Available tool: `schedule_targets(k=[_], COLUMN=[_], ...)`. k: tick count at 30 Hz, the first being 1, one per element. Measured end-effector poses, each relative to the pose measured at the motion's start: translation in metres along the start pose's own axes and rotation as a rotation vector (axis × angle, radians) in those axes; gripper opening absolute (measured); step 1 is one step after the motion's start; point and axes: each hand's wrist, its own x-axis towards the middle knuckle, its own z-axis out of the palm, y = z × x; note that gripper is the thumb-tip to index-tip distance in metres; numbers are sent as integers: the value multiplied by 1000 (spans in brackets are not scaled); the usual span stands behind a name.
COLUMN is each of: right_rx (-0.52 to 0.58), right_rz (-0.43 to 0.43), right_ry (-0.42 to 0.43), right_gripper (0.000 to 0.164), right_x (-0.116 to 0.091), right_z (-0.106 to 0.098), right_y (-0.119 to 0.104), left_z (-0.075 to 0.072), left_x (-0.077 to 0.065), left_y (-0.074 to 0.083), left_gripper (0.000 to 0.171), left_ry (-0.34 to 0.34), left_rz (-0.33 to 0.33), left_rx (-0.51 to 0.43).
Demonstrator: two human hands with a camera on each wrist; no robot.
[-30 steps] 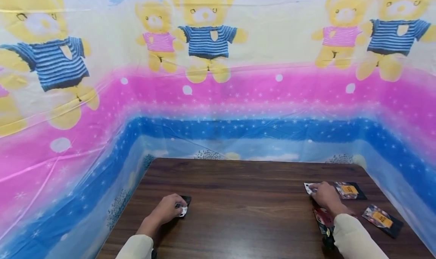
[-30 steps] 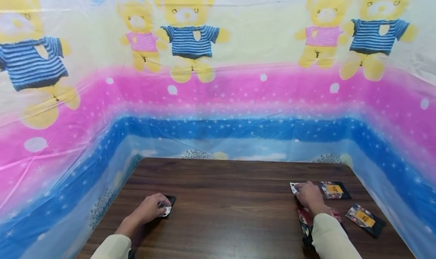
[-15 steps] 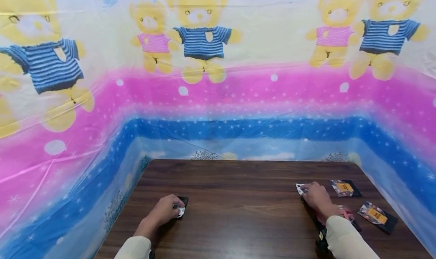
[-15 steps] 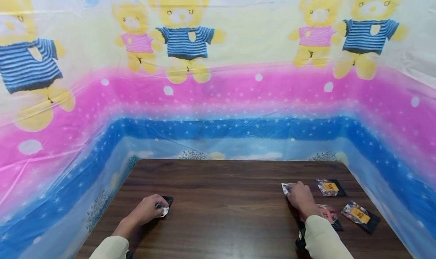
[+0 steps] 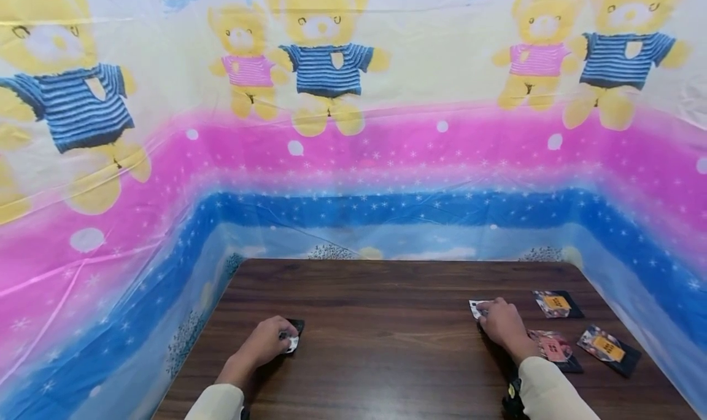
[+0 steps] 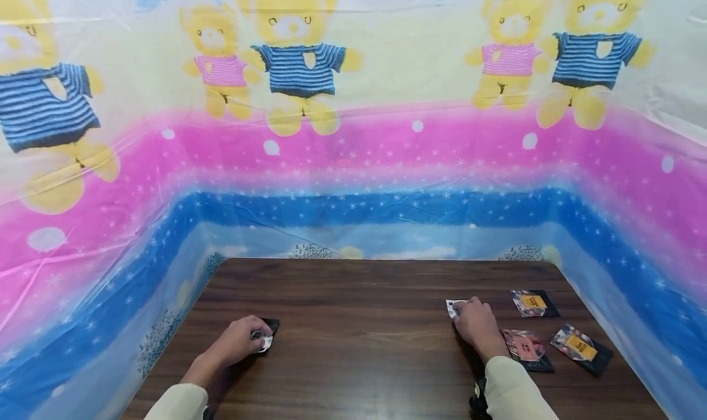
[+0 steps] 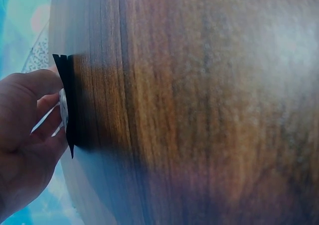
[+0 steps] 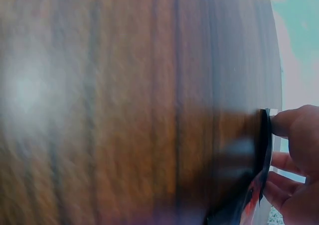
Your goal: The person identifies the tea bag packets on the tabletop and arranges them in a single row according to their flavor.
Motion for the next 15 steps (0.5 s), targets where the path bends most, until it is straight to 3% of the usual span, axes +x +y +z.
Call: schedule_targets(k=[8, 15], right_rx=[0, -8], right_rz=[25, 10], right_ry=[-12, 17], right_gripper=[31, 30], right_x=[-5, -6], right_z=[3, 6], right_y=[-13, -15], left_z=[0, -1], left_x=[-2, -1], left_y=[-1, 1], left_gripper=[20, 20], left_ry=[3, -7], left_rz=[19, -4], left_rx=[-14, -33])
